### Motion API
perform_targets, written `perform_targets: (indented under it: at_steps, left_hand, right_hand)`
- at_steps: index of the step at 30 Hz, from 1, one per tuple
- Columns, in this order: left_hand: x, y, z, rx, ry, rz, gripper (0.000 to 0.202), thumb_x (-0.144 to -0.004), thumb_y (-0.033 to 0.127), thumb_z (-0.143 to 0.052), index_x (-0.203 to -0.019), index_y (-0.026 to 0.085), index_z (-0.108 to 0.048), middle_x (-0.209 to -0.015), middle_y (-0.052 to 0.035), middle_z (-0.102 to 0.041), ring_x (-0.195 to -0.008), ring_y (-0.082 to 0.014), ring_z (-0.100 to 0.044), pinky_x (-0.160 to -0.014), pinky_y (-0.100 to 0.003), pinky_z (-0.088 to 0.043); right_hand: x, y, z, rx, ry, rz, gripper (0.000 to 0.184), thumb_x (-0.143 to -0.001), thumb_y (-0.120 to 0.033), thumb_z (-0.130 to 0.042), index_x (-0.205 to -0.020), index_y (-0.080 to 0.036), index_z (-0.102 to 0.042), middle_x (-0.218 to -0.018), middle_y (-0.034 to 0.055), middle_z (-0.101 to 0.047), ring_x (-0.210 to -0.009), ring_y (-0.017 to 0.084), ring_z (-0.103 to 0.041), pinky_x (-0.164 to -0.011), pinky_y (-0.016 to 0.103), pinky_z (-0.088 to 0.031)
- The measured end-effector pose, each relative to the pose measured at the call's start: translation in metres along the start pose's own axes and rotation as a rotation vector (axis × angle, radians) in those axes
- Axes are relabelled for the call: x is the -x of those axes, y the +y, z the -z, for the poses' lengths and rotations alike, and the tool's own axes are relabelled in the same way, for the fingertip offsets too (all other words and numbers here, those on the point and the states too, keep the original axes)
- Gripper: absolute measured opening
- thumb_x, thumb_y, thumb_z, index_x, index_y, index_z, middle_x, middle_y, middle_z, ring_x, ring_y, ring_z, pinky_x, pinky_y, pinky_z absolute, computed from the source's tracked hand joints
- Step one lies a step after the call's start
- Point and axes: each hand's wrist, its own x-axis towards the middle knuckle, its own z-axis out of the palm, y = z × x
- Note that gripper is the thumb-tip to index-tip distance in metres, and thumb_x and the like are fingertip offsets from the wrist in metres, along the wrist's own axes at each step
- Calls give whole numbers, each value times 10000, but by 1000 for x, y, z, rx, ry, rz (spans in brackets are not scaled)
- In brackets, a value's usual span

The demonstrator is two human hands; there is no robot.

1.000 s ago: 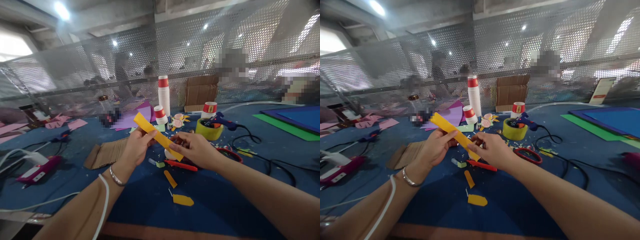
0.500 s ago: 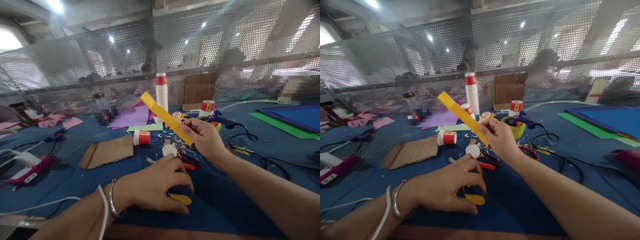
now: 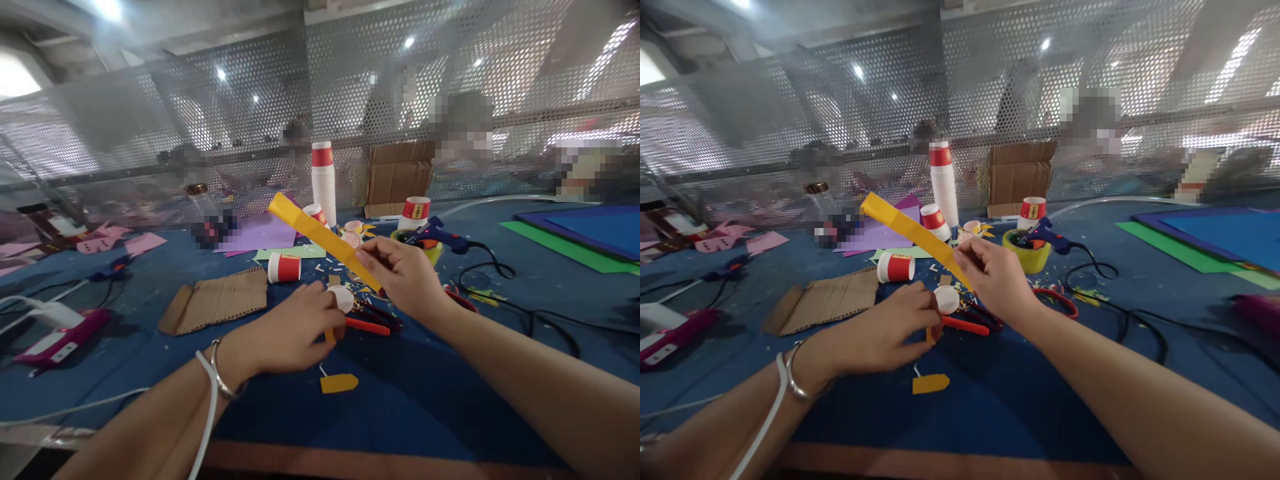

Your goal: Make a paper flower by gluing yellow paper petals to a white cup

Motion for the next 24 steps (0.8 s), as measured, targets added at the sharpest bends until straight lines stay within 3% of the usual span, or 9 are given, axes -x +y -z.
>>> perform_targets:
  at_steps: [3, 6, 10, 16, 21, 24]
  left_hand:
    - [3, -5, 3, 50, 27, 58, 212, -878, 371, -676, -986, 189, -668, -995, -66, -591, -985, -260, -514, -889, -405, -408]
    - [6, 2, 3, 84, -7, 20, 432, -776, 528, -755, -1048, 205, -660, -1058, -76, -593, -1016, -278, -512, -905, -414, -418]
    - [8, 15, 1, 109, -89, -22, 267, -783, 350, -789, -983, 204, -691, -1027, -68, -636, -1037, -268, -542, -903, -385, -432]
    - [9, 23, 0, 108, -105, 23, 67, -818, 189, -733, -857, 178, -680, -925, -48, -652, -914, -213, -581, -759, -322, -450]
    - [4, 12, -2, 85, -61, 47, 66, -834, 135, -662, -786, 180, -659, -819, -35, -671, -816, -198, -583, -693, -315, -424]
    - [2, -2, -2, 51, -17, 97, 78, -810, 103, -631, -821, 172, -668, -825, -46, -679, -836, -213, -592, -736, -331, -439]
  right_hand:
    - [1, -1, 0, 15, -12, 12, 204, -943, -347, -558, -880, -175, -649, -664, -25, -567, -540, 96, -491, -506, 240, -411]
    - [1, -1, 0, 27, -37, 22, 202, -948, -344, -550, -888, -178, -649, -645, -34, -548, -519, 88, -469, -492, 236, -390]
    - [2, -2, -1, 40, -60, 34, 198, -947, -337, -549, -889, -178, -651, -652, -29, -570, -514, 85, -461, -491, 235, -380]
    - [3, -2, -1, 80, -83, 25, 213, -955, -353, -545, -904, -181, -659, -679, -15, -586, -545, 97, -450, -505, 249, -356]
    - [2, -2, -1, 93, -78, 38, 213, -957, -347, -536, -902, -182, -660, -707, -3, -600, -598, 117, -473, -548, 258, -371]
    - [2, -3, -2, 96, -81, 48, 215, -958, -343, -530, -892, -182, -657, -702, -6, -593, -598, 118, -471, -554, 258, -369]
